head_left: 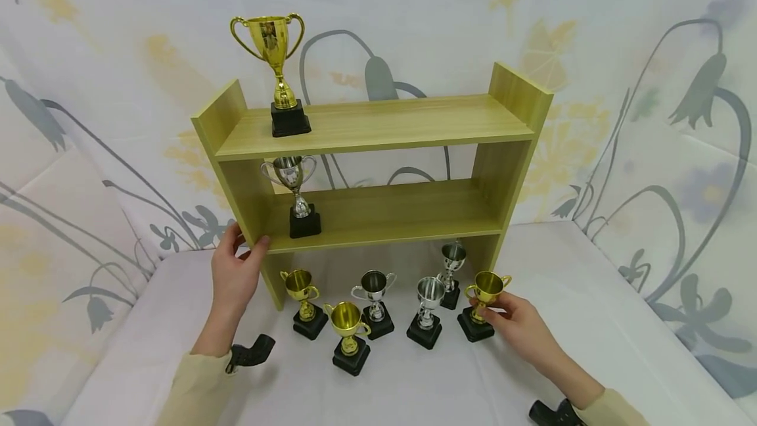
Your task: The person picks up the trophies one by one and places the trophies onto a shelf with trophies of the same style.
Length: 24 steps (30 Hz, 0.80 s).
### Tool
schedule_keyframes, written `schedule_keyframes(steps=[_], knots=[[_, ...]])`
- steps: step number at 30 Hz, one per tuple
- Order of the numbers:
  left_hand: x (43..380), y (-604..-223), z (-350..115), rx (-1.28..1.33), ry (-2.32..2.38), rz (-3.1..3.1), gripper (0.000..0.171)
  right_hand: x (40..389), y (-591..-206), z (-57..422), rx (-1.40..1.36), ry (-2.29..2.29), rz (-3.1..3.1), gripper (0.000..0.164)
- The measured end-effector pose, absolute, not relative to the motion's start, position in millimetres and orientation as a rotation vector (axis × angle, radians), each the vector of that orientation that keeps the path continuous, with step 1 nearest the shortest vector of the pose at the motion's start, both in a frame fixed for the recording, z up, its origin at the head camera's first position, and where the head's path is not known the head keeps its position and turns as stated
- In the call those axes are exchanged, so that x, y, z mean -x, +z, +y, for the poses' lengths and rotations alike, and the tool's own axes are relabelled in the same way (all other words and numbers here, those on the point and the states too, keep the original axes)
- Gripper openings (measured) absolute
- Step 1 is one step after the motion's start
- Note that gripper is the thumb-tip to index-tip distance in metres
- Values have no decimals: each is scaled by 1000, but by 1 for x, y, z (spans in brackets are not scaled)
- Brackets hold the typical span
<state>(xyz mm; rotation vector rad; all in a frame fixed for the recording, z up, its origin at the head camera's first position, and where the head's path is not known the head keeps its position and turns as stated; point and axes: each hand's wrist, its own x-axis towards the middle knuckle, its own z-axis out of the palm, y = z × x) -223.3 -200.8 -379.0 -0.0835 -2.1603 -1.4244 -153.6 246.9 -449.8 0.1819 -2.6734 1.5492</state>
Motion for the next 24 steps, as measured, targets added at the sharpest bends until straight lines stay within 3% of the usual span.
schedule_keyframes(steps=[10, 24], knots=[[223, -383, -201, 101, -1421, -2124, 44, 156, -453, 242, -105, 1453, -2729, 21], [226, -387, -204, 110, -1443, -2098, 40, 154, -451, 244, -149, 1523, -2670, 24]])
